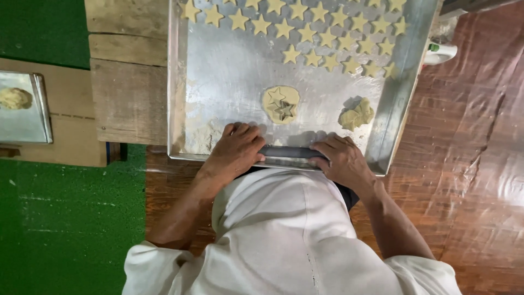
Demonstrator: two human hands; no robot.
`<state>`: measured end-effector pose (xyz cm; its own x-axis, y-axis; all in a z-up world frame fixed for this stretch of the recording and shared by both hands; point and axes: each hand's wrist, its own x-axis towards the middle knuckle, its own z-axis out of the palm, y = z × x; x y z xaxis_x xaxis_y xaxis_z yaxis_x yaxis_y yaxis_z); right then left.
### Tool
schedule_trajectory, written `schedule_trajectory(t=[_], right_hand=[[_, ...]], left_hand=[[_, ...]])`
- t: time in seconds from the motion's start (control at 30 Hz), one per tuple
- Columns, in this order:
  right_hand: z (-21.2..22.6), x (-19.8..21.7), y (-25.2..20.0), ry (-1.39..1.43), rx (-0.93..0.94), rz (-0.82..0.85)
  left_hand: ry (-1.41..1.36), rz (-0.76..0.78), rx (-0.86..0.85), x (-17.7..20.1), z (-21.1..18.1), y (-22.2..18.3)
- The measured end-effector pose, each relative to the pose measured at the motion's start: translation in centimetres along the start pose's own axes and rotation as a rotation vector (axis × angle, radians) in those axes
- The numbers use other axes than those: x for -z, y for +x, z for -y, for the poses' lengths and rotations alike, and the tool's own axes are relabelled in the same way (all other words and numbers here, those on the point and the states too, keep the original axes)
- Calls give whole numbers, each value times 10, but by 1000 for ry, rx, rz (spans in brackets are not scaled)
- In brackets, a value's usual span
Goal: The person is rolling out dough and using a star-shaped cutter to make cookies on a baking sheet.
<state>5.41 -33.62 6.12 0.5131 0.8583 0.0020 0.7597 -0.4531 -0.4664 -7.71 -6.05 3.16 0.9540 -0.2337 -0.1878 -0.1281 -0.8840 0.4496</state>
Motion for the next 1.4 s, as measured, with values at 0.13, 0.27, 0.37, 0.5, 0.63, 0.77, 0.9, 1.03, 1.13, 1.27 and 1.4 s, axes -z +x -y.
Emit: schedule_trajectory(t=[0.13,0.27,0.37,0.5,0.63,0.77,0.9,1.03,1.13,1.27,1.4], right_hand=[[-4,-4,2,-101,35,-20],[-30,-24,5,-180,33,-127],[-15,3,35,-212,96,-273],[-40,-17,49,-209,123,-315],[-47,-22,55,-76,135,-364],[-45,-23,58,-40,140,-393],[-43,-16,68,-115,168,-403],[-55,-23,70,-170,155,-391],[-63,-28,73,-255,148,-363],[-71,-34,74,-295,129,-325],[-52,-17,73,-302,125,-313]], left_hand=[[18,-64,12,-9,1,4],[-88,-197,77,28,-3,11],[47,-375,55,31,12,23],[77,-356,104,14,27,36],[102,-320,145,-5,35,40],[186,-425,132,-8,35,39],[233,-510,156,-6,37,48],[259,-529,191,3,39,62],[269,-558,204,12,41,75],[307,-595,228,7,47,82],[258,-505,257,4,37,69]])
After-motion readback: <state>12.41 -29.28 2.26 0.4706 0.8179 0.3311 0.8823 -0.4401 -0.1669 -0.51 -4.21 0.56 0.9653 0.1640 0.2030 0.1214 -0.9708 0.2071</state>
